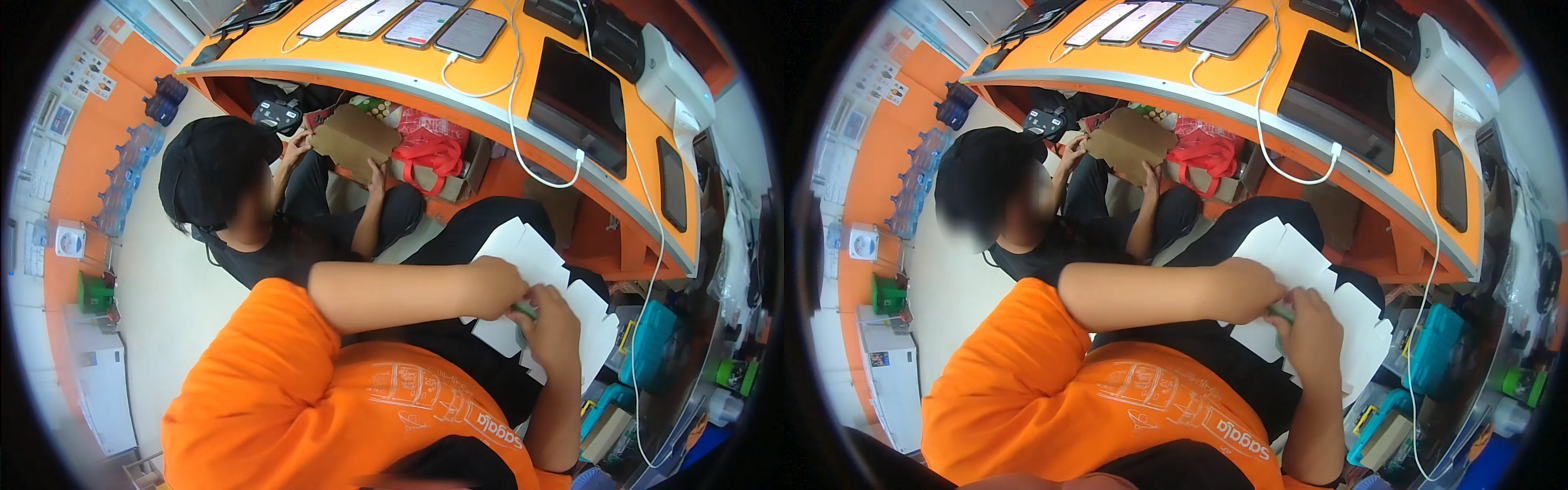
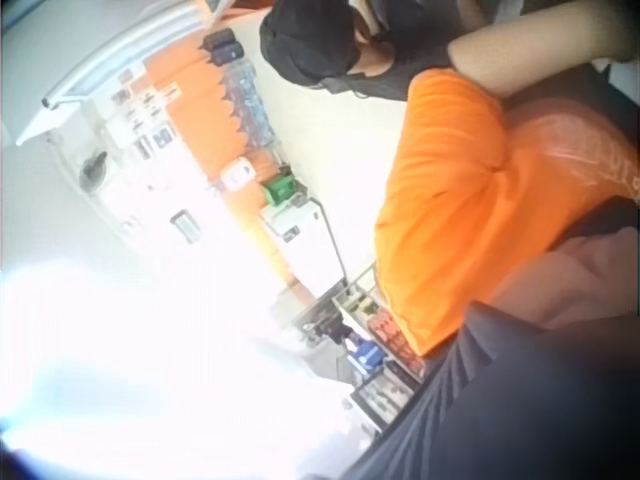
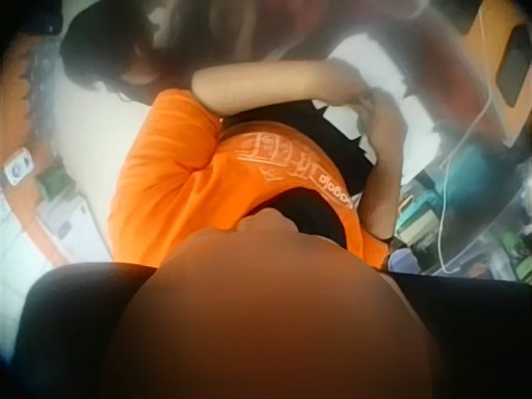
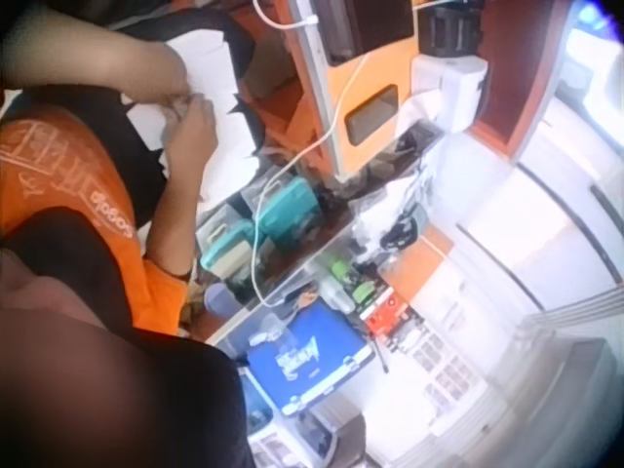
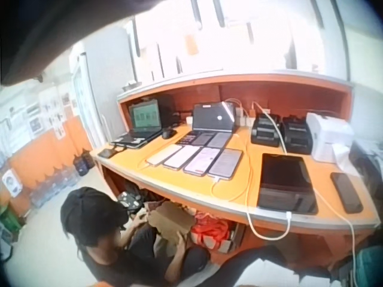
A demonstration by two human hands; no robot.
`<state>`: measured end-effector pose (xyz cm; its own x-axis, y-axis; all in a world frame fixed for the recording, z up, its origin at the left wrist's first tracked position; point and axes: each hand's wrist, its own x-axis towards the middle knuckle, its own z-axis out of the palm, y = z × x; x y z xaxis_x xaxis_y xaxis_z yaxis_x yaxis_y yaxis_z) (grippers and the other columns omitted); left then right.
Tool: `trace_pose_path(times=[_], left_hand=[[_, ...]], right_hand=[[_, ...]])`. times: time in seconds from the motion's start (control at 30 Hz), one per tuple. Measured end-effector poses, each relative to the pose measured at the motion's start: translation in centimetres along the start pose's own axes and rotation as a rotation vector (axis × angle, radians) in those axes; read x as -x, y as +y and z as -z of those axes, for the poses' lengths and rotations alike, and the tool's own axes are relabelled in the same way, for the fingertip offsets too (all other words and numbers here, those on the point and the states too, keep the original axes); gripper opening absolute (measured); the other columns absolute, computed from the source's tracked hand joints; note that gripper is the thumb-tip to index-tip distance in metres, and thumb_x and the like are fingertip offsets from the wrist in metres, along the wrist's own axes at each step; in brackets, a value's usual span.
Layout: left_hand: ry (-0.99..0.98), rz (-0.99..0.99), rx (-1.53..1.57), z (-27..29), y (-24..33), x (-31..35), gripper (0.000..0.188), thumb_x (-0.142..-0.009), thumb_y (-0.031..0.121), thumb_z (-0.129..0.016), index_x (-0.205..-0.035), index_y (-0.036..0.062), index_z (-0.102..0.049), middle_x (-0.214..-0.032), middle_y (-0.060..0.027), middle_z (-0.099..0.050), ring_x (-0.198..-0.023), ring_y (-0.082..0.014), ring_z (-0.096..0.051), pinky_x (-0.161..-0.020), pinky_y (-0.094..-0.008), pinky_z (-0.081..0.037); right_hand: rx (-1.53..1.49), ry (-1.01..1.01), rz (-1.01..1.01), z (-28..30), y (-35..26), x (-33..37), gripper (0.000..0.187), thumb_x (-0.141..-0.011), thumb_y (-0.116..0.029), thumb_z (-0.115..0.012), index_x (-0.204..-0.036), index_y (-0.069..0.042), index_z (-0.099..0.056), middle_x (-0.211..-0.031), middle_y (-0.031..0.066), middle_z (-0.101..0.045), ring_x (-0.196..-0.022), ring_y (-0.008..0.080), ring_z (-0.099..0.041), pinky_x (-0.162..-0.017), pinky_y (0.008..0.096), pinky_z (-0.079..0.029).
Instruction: The person assembles a flat-packed cardboard box by folding and tucking its flaps into place. They handle the box with both hands, aligning edges and securing tabs to form a finished rectangular container.
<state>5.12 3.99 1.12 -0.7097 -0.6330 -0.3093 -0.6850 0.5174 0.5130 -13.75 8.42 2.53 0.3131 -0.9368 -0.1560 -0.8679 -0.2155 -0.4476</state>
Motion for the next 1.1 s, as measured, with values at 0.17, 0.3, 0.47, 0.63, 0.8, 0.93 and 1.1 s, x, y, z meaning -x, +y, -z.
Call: trace_pose_path(times=[0.17, 0.3, 0.47, 0.63, 0.8, 0.93, 1.1], left_hand=[[0.338, -0.317, 0.020, -1.6, -3.4, 6.4, 0.046, -0.078, 0.021, -0.083, -0.117, 0.0079, -0.062, -0.123, -0.0108, -0.063, -0.122, -0.0316, -0.059, -0.101, -0.0451, -0.048], [0.491, -0.273, 0.049, -2.3, -4.2, 8.1, 0.046, -0.080, 0.026, -0.081, -0.118, 0.0075, -0.062, -0.124, -0.0104, -0.063, -0.125, -0.0318, -0.059, -0.105, -0.0439, -0.048], [0.537, -0.243, 0.039, -2.1, -4.0, 8.8, 0.042, -0.082, 0.028, -0.081, -0.115, 0.0083, -0.065, -0.120, -0.0086, -0.066, -0.121, -0.0303, -0.063, -0.102, -0.0418, -0.050], [0.488, -0.253, 0.002, -1.4, -4.3, 9.1, 0.042, -0.081, 0.024, -0.080, -0.117, 0.0069, -0.067, -0.121, -0.0107, -0.066, -0.121, -0.0296, -0.063, -0.104, -0.0421, -0.049], [0.514, -0.256, -0.119, -1.1, -4.3, 9.3, 0.039, -0.080, 0.020, -0.079, -0.116, 0.0072, -0.069, -0.120, -0.0092, -0.067, -0.119, -0.0282, -0.064, -0.102, -0.0406, -0.050], [0.558, -0.285, -0.143, -1.4, -4.4, 9.1, 0.039, -0.078, 0.016, -0.079, -0.115, 0.0070, -0.070, -0.117, -0.0074, -0.068, -0.115, -0.0272, -0.065, -0.100, -0.0404, -0.052], [0.585, -0.180, -0.123, -1.9, -3.8, 8.2, 0.025, -0.082, 0.010, -0.075, -0.106, 0.0062, -0.070, -0.108, -0.0090, -0.068, -0.108, -0.0279, -0.066, -0.095, -0.0419, -0.053]], right_hand=[[0.004, 0.130, 0.234, -2.4, 0.2, 3.6, 0.020, -0.079, -0.005, -0.076, -0.096, -0.003, -0.066, -0.095, 0.0122, -0.065, -0.092, 0.0362, -0.066, -0.087, 0.0459, -0.054], [-0.045, 0.239, 0.285, -3.3, 1.3, 4.3, 0.025, -0.077, -0.006, -0.075, -0.099, -0.004, -0.066, -0.098, 0.0127, -0.064, -0.095, 0.0372, -0.065, -0.100, 0.0479, -0.054], [-0.023, 0.223, 0.280, -2.4, 0.8, 4.2, 0.026, -0.076, -0.007, -0.075, -0.100, -0.005, -0.066, -0.099, 0.0117, -0.064, -0.093, 0.0361, -0.064, -0.096, 0.0475, -0.054], [-0.048, 0.232, 0.354, -2.2, -0.5, 3.2, 0.025, -0.077, -0.008, -0.075, -0.101, -0.005, -0.066, -0.098, 0.0103, -0.064, -0.090, 0.0323, -0.063, -0.081, 0.0436, -0.054], [-0.115, 0.226, 0.310, -2.0, -0.6, 2.8, 0.022, -0.078, -0.003, -0.075, -0.099, -0.004, -0.069, -0.092, 0.0110, -0.065, -0.086, 0.0313, -0.066, -0.074, 0.0406, -0.054], [-0.099, 0.205, 0.341, -1.9, -0.6, 2.6, 0.021, -0.078, -0.011, -0.076, -0.094, -0.006, -0.064, -0.093, 0.0086, -0.061, -0.085, 0.0288, -0.062, -0.076, 0.0390, -0.053], [-0.076, 0.278, 0.374, -3.1, -1.5, 1.7, 0.022, -0.077, -0.012, -0.079, -0.091, -0.006, -0.063, -0.090, 0.0097, -0.063, -0.084, 0.0302, -0.064, -0.074, 0.0399, -0.053]])
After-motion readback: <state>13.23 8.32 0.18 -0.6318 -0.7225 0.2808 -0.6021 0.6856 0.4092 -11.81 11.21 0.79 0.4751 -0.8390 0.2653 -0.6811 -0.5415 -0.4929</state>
